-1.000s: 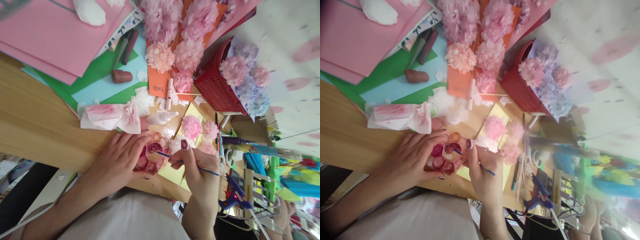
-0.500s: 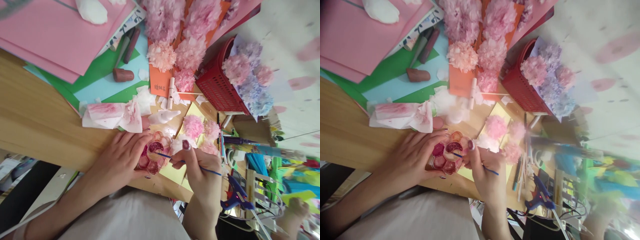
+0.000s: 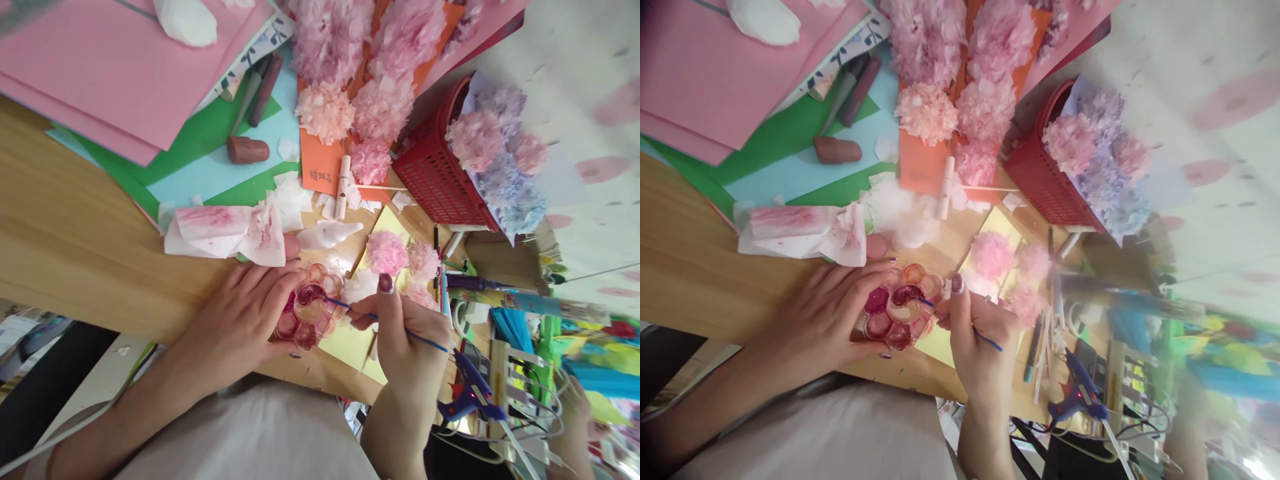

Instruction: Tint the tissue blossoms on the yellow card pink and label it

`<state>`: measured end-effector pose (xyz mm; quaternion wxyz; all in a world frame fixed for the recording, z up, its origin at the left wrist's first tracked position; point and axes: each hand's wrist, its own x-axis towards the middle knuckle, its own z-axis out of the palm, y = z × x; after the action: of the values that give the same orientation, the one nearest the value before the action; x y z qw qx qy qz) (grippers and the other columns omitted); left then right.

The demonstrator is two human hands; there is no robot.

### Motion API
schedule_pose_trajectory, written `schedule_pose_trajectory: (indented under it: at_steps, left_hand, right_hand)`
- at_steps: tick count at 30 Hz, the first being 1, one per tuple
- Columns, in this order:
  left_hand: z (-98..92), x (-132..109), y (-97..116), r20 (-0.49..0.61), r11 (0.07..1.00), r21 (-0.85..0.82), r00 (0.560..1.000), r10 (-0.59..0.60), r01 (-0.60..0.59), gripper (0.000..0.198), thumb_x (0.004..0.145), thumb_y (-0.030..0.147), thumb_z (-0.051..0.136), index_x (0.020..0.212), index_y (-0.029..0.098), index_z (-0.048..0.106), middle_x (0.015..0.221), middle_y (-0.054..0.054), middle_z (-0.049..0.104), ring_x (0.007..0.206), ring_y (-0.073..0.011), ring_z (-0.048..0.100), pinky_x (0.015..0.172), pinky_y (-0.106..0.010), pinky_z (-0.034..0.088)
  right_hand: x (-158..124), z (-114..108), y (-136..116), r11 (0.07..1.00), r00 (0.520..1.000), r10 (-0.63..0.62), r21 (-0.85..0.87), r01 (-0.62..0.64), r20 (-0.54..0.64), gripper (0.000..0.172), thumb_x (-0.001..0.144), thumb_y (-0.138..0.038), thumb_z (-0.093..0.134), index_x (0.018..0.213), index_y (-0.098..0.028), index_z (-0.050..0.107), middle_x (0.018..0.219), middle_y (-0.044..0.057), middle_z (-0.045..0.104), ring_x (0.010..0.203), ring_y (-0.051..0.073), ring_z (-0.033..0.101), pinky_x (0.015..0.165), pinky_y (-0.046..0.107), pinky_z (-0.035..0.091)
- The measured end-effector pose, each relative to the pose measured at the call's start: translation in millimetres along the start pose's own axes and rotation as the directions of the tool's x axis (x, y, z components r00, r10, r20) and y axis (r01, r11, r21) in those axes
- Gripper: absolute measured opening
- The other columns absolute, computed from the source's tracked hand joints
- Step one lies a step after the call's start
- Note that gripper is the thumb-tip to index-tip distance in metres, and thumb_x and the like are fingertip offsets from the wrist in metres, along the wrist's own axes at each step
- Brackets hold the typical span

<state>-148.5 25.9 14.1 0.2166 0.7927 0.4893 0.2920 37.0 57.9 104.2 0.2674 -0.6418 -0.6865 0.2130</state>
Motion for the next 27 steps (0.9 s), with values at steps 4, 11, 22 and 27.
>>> schedule_pose_trajectory:
  at_steps: [4, 11, 22, 27]
  left_hand:
    - [0.5, -1, 0, -0.013, 1.0, 0.004, 1.0, 0.0, 0.0, 0.069, 0.087, 0.042, 0.072, 0.142, 0.016, 0.04, 0.144, -0.016, 0.056, 0.129, -0.0326, 0.053, 0.1, -0.046, 0.042]
    - [2.7, -1, -1, -0.015, 1.0, 0.013, 1.0, 0.008, -0.008, 0.074, 0.084, 0.049, 0.073, 0.141, 0.014, 0.041, 0.143, -0.017, 0.056, 0.129, -0.0337, 0.053, 0.1, -0.047, 0.042]
    - [1.3, -1, -1, -0.019, 1.0, 0.021, 1.0, 0.0, 0.0, 0.073, 0.082, 0.047, 0.076, 0.139, 0.017, 0.042, 0.143, -0.015, 0.057, 0.127, -0.0331, 0.055, 0.098, -0.048, 0.045]
    - [3.3, -2, -1, -0.014, 1.0, 0.015, 1.0, -0.001, 0.002, 0.077, 0.077, 0.044, 0.081, 0.138, 0.016, 0.042, 0.144, -0.015, 0.056, 0.129, -0.033, 0.053, 0.099, -0.047, 0.044]
  right_hand:
    - [-2, 0, -1, 1.0, 0.998, -0.024, 0.005, 0.024, 0.057, 0.048, 0.1, -0.033, 0.053, 0.056, -0.02, 0.068, 0.051, -0.001, 0.067, 0.045, 0.011, 0.064, 0.046, 0.022, 0.047]
    - [-3, -2, 3, 1.0, 0.996, -0.011, 0.016, 0.009, 0.085, 0.048, 0.099, -0.036, 0.054, 0.057, -0.02, 0.069, 0.052, 0.0, 0.068, 0.047, 0.013, 0.065, 0.047, 0.022, 0.05]
    - [-10, -1, 8, 0.997, 0.999, -0.035, -0.071, 0.033, -0.028, 0.049, 0.099, -0.037, 0.055, 0.055, -0.02, 0.068, 0.051, 0.0, 0.067, 0.044, 0.012, 0.063, 0.045, 0.023, 0.047]
    - [-13, 0, 11, 0.995, 0.997, -0.077, -0.067, 0.076, -0.024, 0.048, 0.102, -0.034, 0.05, 0.061, -0.019, 0.07, 0.057, 0.002, 0.07, 0.048, 0.012, 0.065, 0.05, 0.024, 0.049]
